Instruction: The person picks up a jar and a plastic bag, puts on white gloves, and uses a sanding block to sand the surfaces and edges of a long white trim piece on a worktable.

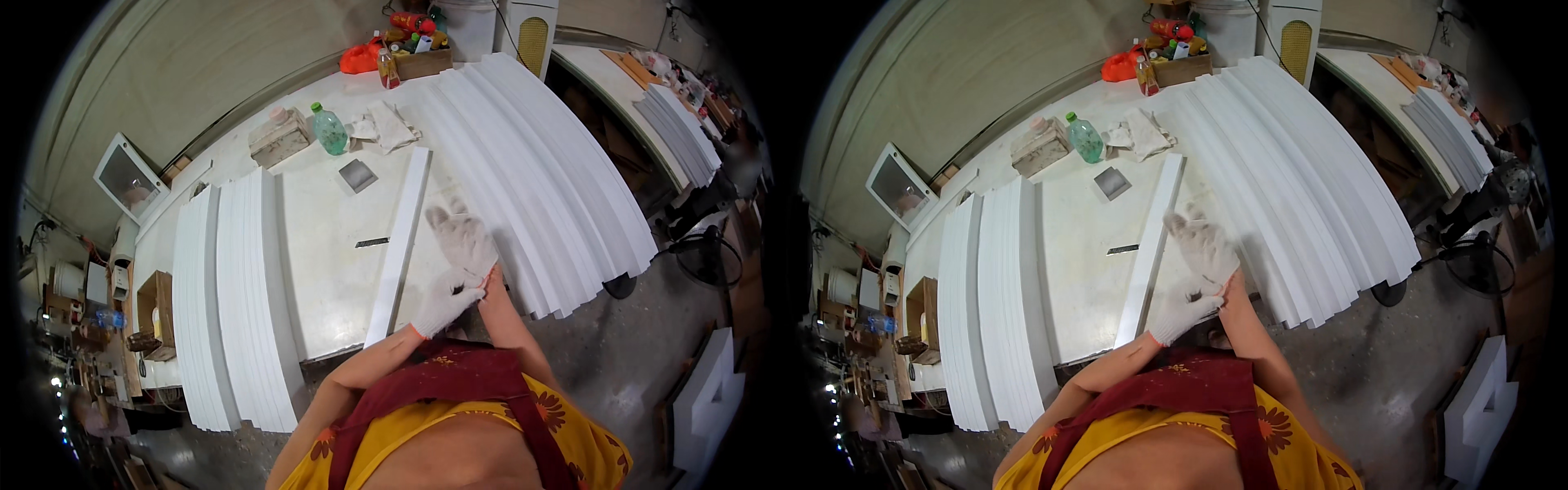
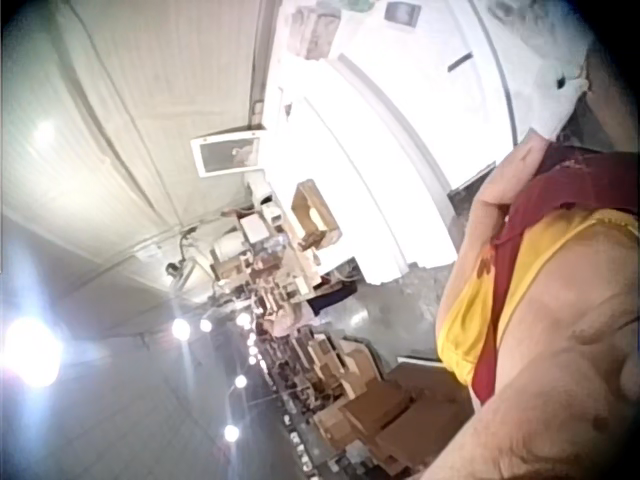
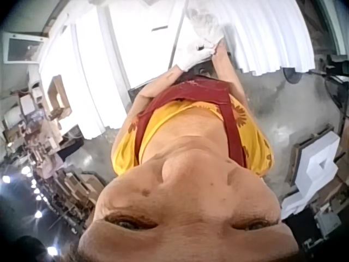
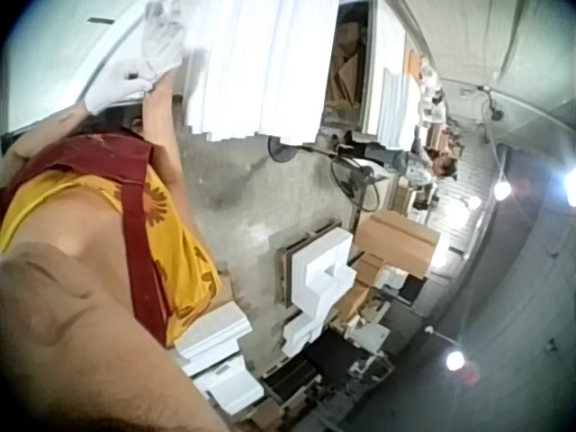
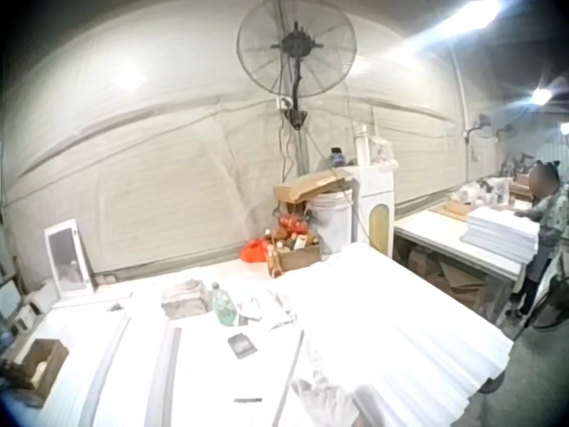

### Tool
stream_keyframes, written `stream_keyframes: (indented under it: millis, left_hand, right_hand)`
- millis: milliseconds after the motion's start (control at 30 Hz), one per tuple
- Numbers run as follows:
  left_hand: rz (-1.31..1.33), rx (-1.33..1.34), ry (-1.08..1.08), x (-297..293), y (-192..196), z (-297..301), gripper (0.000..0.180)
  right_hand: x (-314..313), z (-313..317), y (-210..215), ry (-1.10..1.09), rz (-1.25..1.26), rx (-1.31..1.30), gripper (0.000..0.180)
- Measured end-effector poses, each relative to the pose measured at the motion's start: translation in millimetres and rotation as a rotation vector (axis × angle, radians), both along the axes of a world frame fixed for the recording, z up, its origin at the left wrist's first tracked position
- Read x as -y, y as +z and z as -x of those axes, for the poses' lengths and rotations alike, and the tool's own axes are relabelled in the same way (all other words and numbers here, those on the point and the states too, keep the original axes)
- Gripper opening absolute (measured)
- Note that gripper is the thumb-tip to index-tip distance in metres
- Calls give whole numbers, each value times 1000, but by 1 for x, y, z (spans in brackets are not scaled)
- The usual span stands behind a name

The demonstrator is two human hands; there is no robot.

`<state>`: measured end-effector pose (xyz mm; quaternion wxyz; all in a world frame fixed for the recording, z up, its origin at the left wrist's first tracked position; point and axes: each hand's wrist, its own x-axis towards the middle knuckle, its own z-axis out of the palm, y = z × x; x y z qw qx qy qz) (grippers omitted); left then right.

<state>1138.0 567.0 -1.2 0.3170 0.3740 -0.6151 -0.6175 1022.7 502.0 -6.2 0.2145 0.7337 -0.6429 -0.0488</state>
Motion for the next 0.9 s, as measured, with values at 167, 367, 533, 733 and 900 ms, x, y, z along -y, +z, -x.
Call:
stream_keyframes:
  millis: [167, 367, 533, 733, 900]
  left_hand:
    - [121, 30, -29, 5, 9, 0, 7]
    - [-171, -234, 265, -9, -33, -18, 9]
    - [384, 8, 408, 14, 1, -29, 20]
    - [477, 241, 190, 54, 8, -36, 22]
    - [507, 360, 97, 66, 0, -29, 20]
  right_hand:
    - [9, 21, -32, 516, 140, 1065, 45]
    - [12, 4, -7, 59, -696, 1250, 36]
    - [6, 6, -1, 174, -649, 480, 23]
    - [-2, -2, -46, 206, -501, 1079, 18]
    - [12, 14, -130, 445, -602, 295, 15]
